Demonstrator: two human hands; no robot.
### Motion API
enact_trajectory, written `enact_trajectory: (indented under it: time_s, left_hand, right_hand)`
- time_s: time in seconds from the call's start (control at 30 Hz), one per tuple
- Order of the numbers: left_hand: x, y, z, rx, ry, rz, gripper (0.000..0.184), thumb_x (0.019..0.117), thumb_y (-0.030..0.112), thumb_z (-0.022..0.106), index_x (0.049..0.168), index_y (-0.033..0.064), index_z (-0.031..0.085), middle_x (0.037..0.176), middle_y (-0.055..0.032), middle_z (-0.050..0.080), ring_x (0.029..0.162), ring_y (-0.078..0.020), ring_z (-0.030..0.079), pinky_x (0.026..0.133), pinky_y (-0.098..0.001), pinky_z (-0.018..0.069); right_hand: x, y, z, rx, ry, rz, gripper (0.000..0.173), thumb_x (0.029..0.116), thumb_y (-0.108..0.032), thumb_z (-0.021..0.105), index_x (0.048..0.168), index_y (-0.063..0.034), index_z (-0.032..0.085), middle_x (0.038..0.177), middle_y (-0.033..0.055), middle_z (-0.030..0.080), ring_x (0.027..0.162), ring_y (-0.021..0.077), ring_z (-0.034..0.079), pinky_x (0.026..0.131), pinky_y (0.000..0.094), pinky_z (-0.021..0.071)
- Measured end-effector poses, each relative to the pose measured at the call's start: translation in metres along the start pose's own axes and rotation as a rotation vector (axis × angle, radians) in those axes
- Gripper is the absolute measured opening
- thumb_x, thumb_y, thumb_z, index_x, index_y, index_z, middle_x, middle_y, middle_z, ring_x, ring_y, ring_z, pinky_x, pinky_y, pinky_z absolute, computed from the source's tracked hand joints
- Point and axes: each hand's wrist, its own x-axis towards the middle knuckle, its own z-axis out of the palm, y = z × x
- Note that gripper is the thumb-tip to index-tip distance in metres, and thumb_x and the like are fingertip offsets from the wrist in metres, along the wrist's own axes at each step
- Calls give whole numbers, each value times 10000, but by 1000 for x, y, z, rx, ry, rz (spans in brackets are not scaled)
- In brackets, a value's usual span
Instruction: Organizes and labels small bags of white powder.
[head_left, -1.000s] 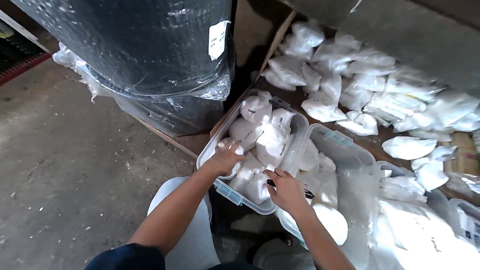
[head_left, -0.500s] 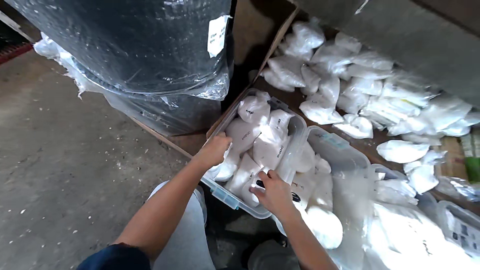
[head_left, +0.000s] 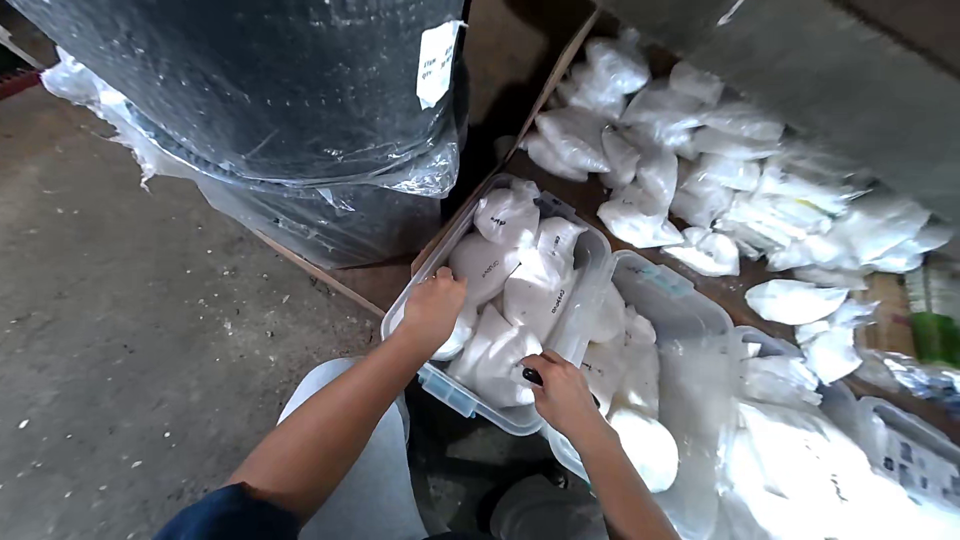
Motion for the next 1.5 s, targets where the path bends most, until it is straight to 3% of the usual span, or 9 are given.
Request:
enact_trajectory:
  time_s: [0.1, 0.23, 0.37, 0.5, 0.7, 1.0, 1.17, 1.37, 1.5]
  left_hand:
    - [-13, 24, 16, 24, 182, 179, 328, 958, -121, 494, 1260, -105, 622, 1365, -367, 541, 1301, -547, 502, 1024, -652, 435]
    - [11, 40, 50, 124, -154, 357, 269, 980, -94, 474, 1204, -118, 621, 1353, -318, 561, 1291, -494, 528, 1023, -616, 458]
    - [60, 36, 93, 177, -333, 285, 483, 1006, -62, 462, 1488, -41, 445, 1624, -260, 314, 1421, -500, 404, 1059, -660, 419]
    - [83, 35, 116, 234, -221, 279, 539, 1027, -89, 377, 1557, 8, 366, 1604, -242, 361, 1446, -450, 384, 1171, -605, 294]
    - [77, 33, 119, 277, -115, 226, 502, 1034, -30, 414, 1532, 31, 434, 1650, -116, 346, 1496, -337, 337, 1210, -509, 251]
    - [53, 18, 60, 367, -60, 392, 233, 822, 75, 786, 1053, 46, 770, 1518, -181, 493, 1454, -476, 325, 1157, -679, 261]
    - [59, 27, 69, 468, -135, 407, 372, 779, 83, 815, 1134, 22, 726, 1309, -170, 649, 1407, -450, 411, 1150, -648, 294]
    - [47, 44, 88, 376, -70, 321, 298, 1007, -50, 444, 1235, -143, 612, 1395, -330, 554, 1409, -487, 432, 1147, -628, 326]
    - [46, 44, 94, 323, -210, 125, 424, 949, 41, 590, 1346, -103, 550, 1305, -335, 593, 1253, -509, 546, 1062, -636, 410]
  right_hand:
    - [-12, -3, -8, 51, 179, -59, 345, 842, 58, 641, 1170, 4, 732, 1147, 243, 687, 1000, 408, 694, 868, 559, 554]
    - [-46, 2, -51, 97, 626, -265, 280, 773, 42, 663, 1034, 14, 761, 996, 210, 715, 800, 340, 716, 688, 501, 593]
    - [-83, 15, -99, -27, 857, -341, 291, 809, -43, 553, 1016, -25, 757, 966, 157, 719, 801, 244, 684, 688, 371, 562]
    - [-110, 28, -110, -108, 978, -323, 277, 845, -45, 538, 1022, 5, 744, 986, 207, 694, 853, 254, 666, 727, 329, 540]
    - [-140, 62, -89, -54, 999, -221, 286, 862, -72, 520, 1010, -8, 757, 966, 210, 709, 816, 225, 663, 703, 290, 522]
    - [-189, 102, -57, -17, 909, -184, 300, 841, -70, 506, 1029, -20, 735, 980, 214, 686, 871, 235, 650, 756, 280, 517]
    - [-189, 101, -54, 14, 930, -194, 310, 823, -57, 511, 1032, -38, 739, 978, 208, 682, 872, 213, 641, 752, 250, 504]
    - [-137, 64, -51, 155, 1014, -409, 255, 851, -61, 558, 1032, -65, 738, 1009, 145, 687, 900, 131, 654, 793, 175, 531]
    - [-76, 31, -31, 54, 923, -489, 281, 786, 18, 608, 1011, -68, 755, 946, 133, 695, 709, 216, 686, 568, 329, 573]
